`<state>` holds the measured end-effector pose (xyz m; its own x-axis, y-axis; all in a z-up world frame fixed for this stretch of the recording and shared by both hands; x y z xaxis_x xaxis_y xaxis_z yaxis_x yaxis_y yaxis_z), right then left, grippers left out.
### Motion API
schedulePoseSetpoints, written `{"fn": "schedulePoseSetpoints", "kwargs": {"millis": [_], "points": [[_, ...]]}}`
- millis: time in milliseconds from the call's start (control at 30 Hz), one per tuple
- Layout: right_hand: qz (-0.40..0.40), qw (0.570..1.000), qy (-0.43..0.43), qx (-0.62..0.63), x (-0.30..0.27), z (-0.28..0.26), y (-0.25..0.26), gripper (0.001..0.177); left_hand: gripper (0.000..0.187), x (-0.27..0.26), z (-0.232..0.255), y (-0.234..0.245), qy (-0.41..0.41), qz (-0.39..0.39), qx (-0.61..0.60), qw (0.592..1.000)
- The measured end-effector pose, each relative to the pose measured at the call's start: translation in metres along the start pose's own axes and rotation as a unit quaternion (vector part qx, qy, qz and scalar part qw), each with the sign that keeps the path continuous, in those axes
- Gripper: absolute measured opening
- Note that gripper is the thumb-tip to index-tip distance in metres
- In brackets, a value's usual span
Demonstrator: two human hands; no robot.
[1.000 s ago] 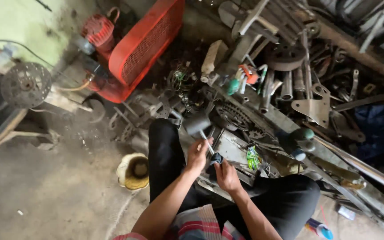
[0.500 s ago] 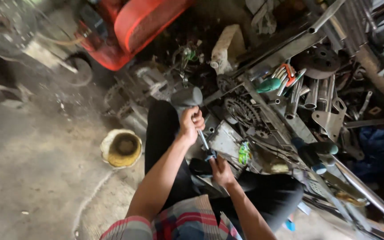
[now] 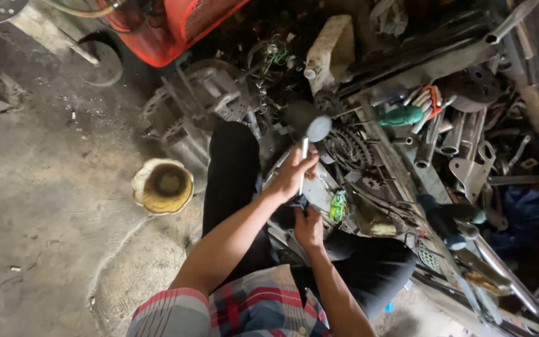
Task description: Cleaning and inspecting a motorcycle shaft part using a cloth and a rubber mallet.
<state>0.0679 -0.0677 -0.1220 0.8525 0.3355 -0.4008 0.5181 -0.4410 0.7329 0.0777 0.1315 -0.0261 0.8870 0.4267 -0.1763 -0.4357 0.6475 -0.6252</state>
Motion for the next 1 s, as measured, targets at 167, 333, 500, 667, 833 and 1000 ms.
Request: {"fn": "schedulePoseSetpoints", "kwargs": {"millis": [167,333,500,667,833,1000], "points": [[0.057,0.996,0.054,0.038,-0.015,-0.034,0.011,0.030,0.044,0.001,-0.034,0.007,0.095,0.029,-0.018,0.995],[0.035,0.999,0.038,0.010,-0.029,-0.065,0.027,0.026,0.048,0.004,-0.033,0.020,0.076,0.064,-0.046,0.994],[0.002,0.989,0.149,0.020,-0.031,-0.069,0.039,0.014,0.045,0.004,-0.034,0.025,0.121,0.055,-0.158,0.979],[0.006,0.974,0.225,-0.009,-0.048,-0.082,0.050,0.007,0.046,0.003,-0.030,0.022,0.151,0.024,-0.152,0.976],[0.035,0.970,0.240,0.024,-0.057,-0.103,0.059,0.013,0.046,0.004,-0.031,0.012,0.162,-0.009,-0.139,0.977],[0.089,0.974,0.207,0.002,-0.057,-0.075,0.049,0.006,0.046,0.004,-0.041,0.011,0.163,-0.025,-0.184,0.969]]}}
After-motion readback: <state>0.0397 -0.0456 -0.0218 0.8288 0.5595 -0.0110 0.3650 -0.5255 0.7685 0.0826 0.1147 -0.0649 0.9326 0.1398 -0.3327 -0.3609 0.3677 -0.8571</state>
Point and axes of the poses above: each hand's wrist, its own x-axis towards the middle knuckle, its own y-axis out of the back of the hand, z = x × y, the point moved 5 cm from there along x, towards the middle knuckle, and after that the axes turned 10 degrees about -y, right-handed, at the moved point
